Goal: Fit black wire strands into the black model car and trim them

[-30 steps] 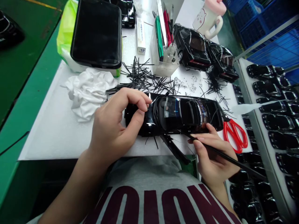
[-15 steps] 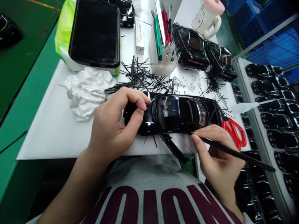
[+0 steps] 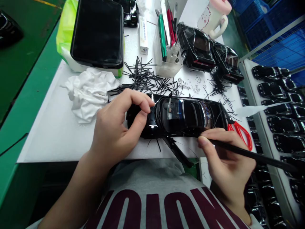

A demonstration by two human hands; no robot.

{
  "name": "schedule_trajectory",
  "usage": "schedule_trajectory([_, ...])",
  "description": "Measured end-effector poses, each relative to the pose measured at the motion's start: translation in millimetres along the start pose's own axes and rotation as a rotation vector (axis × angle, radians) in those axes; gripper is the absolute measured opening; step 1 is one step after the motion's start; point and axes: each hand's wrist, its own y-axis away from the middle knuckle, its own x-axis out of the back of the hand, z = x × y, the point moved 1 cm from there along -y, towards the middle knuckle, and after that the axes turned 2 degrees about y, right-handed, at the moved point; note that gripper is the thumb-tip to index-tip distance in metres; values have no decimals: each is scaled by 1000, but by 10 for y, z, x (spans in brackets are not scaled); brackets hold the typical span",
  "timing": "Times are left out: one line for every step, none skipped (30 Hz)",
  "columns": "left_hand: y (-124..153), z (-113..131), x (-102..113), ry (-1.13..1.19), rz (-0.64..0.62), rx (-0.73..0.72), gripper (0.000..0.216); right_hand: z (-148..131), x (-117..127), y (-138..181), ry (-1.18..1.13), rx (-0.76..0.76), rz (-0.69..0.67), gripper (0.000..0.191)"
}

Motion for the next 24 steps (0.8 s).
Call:
schedule_trajectory([0, 0, 1, -2, -1, 2, 21, 1, 0, 1, -20, -9, 19, 13])
schedule_trajectory([1, 0, 2, -3, -2, 3, 22, 1, 1, 2, -29, -16, 33, 13])
schedule_trajectory([1, 0, 3, -3, -4, 4, 22, 0, 2, 2, -26, -19, 36, 12])
schedule_trajectory([1, 1, 3, -3, -8, 6, 23, -2, 3, 1, -10, -18, 30, 11])
schedule_trajectory([2, 3, 3, -2, -7, 5, 23, -4, 4, 0, 10, -18, 19, 11])
schedule_trajectory([2, 4, 2, 0, -6, 4, 23, -5, 5, -1, 24, -16, 8, 11])
schedule_trajectory([3, 6, 1, 2, -2, 0, 22, -6, 6, -2, 32, -12, -2, 11])
schedule_trajectory([4, 7, 0, 4, 0, -1, 22, -6, 6, -3, 37, -5, -11, 12])
schedule_trajectory([4, 7, -1, 6, 3, 0, 22, -6, 7, -4, 40, 2, -16, 12])
schedule_trajectory([5, 6, -2, 9, 7, 0, 22, -4, 6, -4, 44, 7, -21, 12])
schedule_trajectory([5, 3, -3, 10, 8, 0, 22, -2, 5, -5, 50, 12, -26, 12])
schedule_trajectory([5, 0, -4, 9, 7, -1, 22, 1, 4, -5, 57, 15, -29, 12])
schedule_trajectory([5, -5, -4, 8, 6, -5, 22, 4, 4, -6, 63, 15, -30, 12])
schedule_trajectory([4, -10, -4, 8, 6, -15, 22, 8, 4, -6, 65, 16, -30, 12])
schedule_trajectory([3, -15, -3, 7, 6, -27, 23, 13, 4, -6, 65, 17, -31, 12])
schedule_trajectory([2, -20, -3, 5, 4, -38, 24, 18, 4, -5, 61, 17, -31, 12])
schedule_trajectory([1, -23, -2, 2, 2, -43, 24, 22, 3, -3, 52, 18, -28, 13])
schedule_trajectory([0, -23, -2, -1, 3, -44, 24, 24, -1, 0, 40, 16, -23, 13])
schedule_trajectory([0, -21, -1, -5, 4, -40, 24, 24, -7, 3, 22, 12, -17, 14])
schedule_trajectory([0, -15, 0, -11, 7, -32, 24, 20, -15, 7, -1, 9, -9, 14])
schedule_trajectory([1, -6, 0, -20, 3, -11, 23, 13, -23, 10, -29, 0, 5, 15])
schedule_trajectory([2, 5, 2, -28, 1, 10, 23, 1, -28, 9, -60, -9, 29, 14])
schedule_trajectory([4, 17, 3, -37, -6, 35, 22, -13, -24, 3, -87, -20, 72, 13])
schedule_trajectory([7, 30, 5, -46, -16, 61, 22, -26, -5, -9, -106, -22, 138, 12])
